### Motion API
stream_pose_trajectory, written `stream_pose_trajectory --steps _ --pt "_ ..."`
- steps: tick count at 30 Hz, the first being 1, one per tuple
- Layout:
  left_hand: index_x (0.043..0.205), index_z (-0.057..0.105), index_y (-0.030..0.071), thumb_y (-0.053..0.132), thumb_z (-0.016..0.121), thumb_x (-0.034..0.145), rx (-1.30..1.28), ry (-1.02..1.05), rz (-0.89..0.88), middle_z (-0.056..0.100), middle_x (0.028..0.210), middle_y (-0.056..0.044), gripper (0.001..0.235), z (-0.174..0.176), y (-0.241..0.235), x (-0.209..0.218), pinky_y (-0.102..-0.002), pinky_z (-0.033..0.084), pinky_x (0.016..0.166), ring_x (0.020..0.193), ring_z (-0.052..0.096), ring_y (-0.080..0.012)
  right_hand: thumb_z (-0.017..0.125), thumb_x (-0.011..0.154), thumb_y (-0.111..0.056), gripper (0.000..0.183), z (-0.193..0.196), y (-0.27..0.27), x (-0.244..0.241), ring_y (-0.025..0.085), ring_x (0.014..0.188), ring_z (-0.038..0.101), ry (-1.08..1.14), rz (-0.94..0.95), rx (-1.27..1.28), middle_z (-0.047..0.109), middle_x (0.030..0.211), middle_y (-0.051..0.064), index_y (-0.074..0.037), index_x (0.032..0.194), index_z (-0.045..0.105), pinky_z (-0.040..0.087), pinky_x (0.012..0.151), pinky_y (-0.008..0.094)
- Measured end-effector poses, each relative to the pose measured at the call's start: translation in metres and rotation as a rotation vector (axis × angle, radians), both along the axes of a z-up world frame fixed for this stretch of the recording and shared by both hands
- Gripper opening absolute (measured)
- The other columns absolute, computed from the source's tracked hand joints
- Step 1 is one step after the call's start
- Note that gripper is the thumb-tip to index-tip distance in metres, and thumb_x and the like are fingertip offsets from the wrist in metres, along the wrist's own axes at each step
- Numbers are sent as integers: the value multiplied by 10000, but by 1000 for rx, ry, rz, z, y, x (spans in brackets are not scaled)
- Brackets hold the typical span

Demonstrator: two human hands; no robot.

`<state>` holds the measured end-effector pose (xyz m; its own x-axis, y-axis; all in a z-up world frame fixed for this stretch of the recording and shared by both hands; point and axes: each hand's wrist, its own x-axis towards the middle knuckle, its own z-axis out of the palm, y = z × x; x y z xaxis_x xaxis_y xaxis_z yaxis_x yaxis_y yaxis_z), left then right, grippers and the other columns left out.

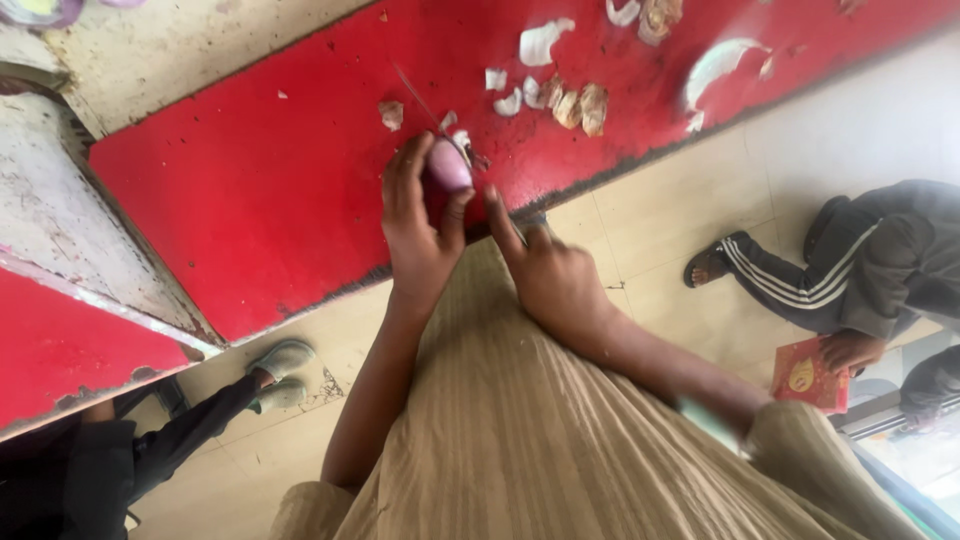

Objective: The person peels red onions using a knife on a red cutting board. They hold the onion in one hand and use the knife to remove the outer layers, discarding the peels onto the board. The person handles multiple onions sequentially, peeling each one before moving to the next.

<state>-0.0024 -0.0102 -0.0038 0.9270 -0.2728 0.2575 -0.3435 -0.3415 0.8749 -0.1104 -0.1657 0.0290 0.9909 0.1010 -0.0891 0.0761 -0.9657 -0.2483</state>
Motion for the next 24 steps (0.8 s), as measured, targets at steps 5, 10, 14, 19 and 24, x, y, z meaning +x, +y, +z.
stream_pose_trajectory --steps 5,10,14,19,24 --pt "1514 470 53 205 722 1053 -10 16 -12 582 1462 -190 547 6 9 -7 -433 560 1109 1351 614 -359 580 830 -32 848 -11 -1 -18 236 473 595 42 -26 -6 619 755 111 -61 1626 289 509 450 377" --pt "1523 462 59 209 767 1011 70 15 -23 539 1502 -185 614 12 20 -14 -461 513 1182 1411 567 -366 568 868 -17 811 -25 -14 -11 188 497 585 -37 -63 -59 620 799 68 -105 1636 321 479 441 347" --pt "1535 443 41 157 844 913 84 52 -67 437 1474 -202 749 15 29 -17 -470 508 1159 1387 516 -368 561 916 -55 749 -27 -61 3 198 508 577 47 -247 -279 648 782 58 -91 1626 326 462 456 374" --pt "1502 480 58 67 894 827 176 1 -95 493 1488 -193 793 14 29 -15 -461 521 1163 1403 524 -356 509 1060 35 722 19 -106 2 268 651 658 -174 -275 164 714 979 176 -87 1689 175 507 581 383" --pt "1444 533 58 97 927 780 137 37 -53 549 1418 -186 773 14 25 -12 -434 551 1098 1324 579 -344 469 1128 -64 512 9 -91 -10 228 660 680 -187 -282 527 659 778 107 4 1585 247 537 597 366"
